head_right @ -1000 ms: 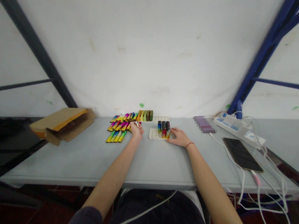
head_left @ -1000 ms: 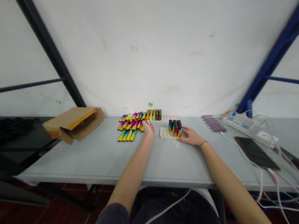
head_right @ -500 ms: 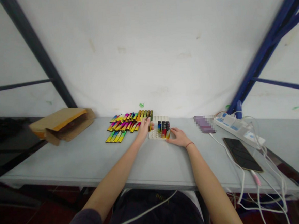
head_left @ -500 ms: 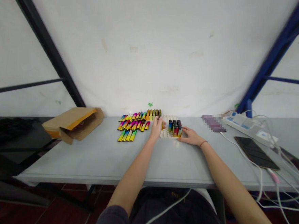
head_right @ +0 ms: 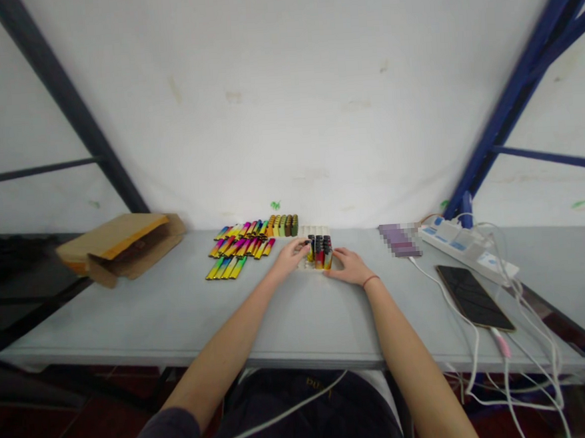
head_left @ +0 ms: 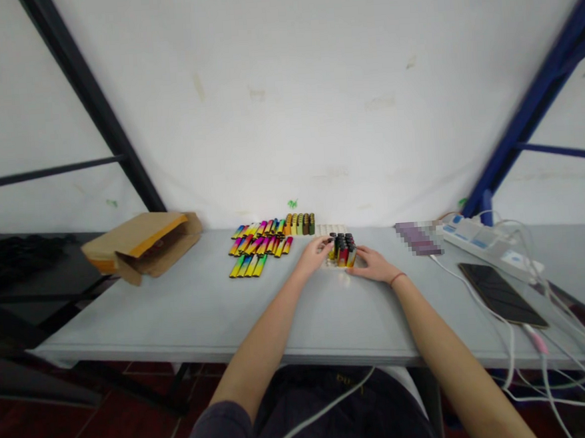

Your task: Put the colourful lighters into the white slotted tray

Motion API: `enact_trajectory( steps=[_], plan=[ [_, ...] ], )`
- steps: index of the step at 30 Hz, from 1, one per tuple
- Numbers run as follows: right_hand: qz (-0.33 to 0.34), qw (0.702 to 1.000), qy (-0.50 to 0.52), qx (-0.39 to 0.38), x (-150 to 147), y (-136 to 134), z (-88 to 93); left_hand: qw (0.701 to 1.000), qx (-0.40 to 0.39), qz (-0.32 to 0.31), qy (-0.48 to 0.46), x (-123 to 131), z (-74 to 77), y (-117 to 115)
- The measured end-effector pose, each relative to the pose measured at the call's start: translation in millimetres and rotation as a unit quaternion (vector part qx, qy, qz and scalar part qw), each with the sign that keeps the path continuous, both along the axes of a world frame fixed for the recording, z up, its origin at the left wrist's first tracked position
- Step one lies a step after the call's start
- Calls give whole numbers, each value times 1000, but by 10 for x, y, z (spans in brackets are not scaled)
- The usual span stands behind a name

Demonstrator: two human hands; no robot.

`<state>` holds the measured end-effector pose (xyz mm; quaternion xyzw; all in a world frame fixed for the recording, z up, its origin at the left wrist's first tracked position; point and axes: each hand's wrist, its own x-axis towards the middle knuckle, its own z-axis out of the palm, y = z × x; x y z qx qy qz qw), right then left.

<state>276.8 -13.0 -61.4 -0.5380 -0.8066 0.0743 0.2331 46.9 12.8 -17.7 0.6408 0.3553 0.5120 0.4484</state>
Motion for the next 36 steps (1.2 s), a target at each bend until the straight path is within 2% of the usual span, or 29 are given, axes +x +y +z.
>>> enact_trajectory(
  steps=[6, 8, 10, 12, 14, 16, 19, 22, 25, 36],
  plan=[
    [-1, 1000, -9, -4, -18, -17, 23, 993, 82, -18, 78, -31, -39, -12],
    [-4, 1000, -11, -5, -21, -20, 29, 988, 117, -4, 97, -59, -15, -6],
    [-5, 1000, -11, -4, -19, -18, 29, 985, 129, 37, 108, -109, 26, 12],
    [-6, 1000, -10, -5, -13, -14, 26, 975, 115, 114, 149, -180, 65, 37],
    [-6, 1000, -11, -8, -5, -11, 22, 942, 94, 212, 244, -263, 81, 59],
    [-8, 1000, -13, -11, 2, -8, 16, 886, 74, 290, 355, -341, 70, 75],
    [-11, 1000, -13, -11, 5, -6, 8, 824, 43, 338, 453, -417, 22, 89],
    [-16, 1000, -12, -14, 1, -8, 7, 797, 21, 342, 497, -437, -17, 96],
    [-15, 1000, -18, -18, -2, -13, 17, 790, 20, 336, 512, -426, -19, 90],
    [-19, 999, -22, -22, -22, -34, 49, 810, 54, 272, 517, -401, -11, 97]
  ],
)
